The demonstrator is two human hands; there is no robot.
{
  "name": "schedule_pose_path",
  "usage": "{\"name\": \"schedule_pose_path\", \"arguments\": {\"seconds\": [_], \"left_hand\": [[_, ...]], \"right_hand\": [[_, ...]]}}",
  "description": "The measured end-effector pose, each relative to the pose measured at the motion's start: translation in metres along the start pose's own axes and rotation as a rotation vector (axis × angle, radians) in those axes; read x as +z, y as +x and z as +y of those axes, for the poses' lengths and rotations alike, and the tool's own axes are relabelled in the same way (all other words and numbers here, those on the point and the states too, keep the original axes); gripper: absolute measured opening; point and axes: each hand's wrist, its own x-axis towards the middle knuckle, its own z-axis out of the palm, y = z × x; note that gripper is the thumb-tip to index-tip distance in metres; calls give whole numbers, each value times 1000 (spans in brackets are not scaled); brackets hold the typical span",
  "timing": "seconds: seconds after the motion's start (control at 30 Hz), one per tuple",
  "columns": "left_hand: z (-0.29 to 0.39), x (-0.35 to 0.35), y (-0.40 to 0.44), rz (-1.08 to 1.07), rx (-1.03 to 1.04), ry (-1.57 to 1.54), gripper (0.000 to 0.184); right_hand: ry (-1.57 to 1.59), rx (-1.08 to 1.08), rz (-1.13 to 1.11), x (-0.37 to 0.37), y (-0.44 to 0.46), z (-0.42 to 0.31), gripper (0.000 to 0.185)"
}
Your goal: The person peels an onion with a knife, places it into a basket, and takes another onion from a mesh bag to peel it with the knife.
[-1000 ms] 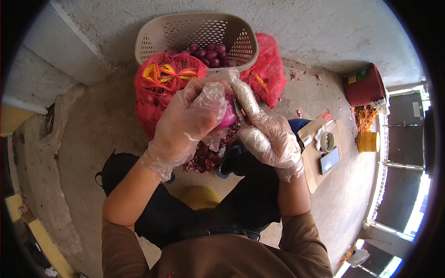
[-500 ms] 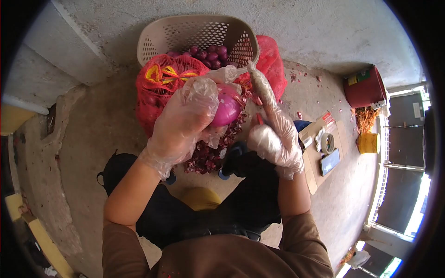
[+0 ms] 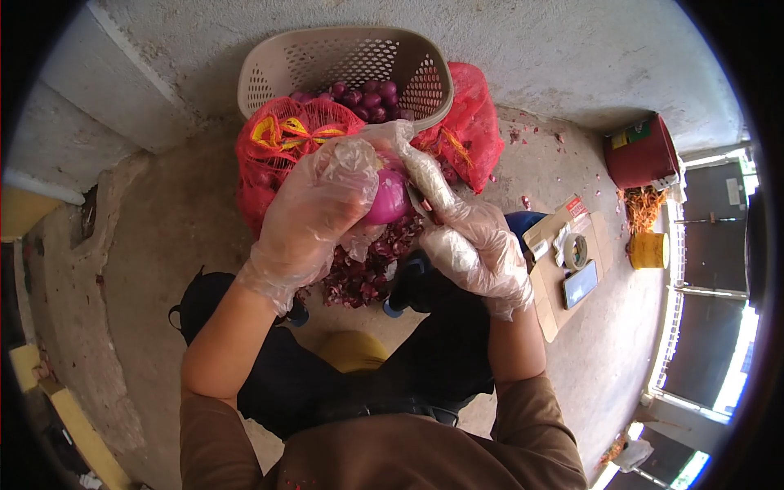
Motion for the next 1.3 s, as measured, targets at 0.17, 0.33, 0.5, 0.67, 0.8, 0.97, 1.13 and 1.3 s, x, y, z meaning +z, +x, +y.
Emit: {"name": "schedule_pose_path", "arguments": {"seconds": [0.17, 0.33, 0.5, 0.67, 0.8, 0.97, 1.13, 1.3], "left_hand": [[5, 12, 0, 70, 34, -106, 67], [-3, -7, -5, 39, -51, -14, 82], [6, -4, -3, -45, -89, -90, 72], [9, 5, -1, 47, -21, -49, 59], [1, -11, 4, -90, -28, 37, 72], [6, -8, 2, -66, -46, 131, 76], [5, -12, 3, -71, -18, 153, 73], [6, -11, 1, -43, -34, 149, 74]], "right_hand": [[42, 42, 37, 1, 2, 3, 55], [120, 261, 1, -8, 5, -7, 58], [222, 331, 80, -4, 2, 0, 56], [112, 179, -8, -13, 0, -4, 67], [133, 135, -159, -15, 2, -5, 73], [119, 290, -206, -16, 0, -13, 69], [38, 189, -173, -15, -2, -12, 57], [69, 227, -191, -12, 2, -11, 53]]}}
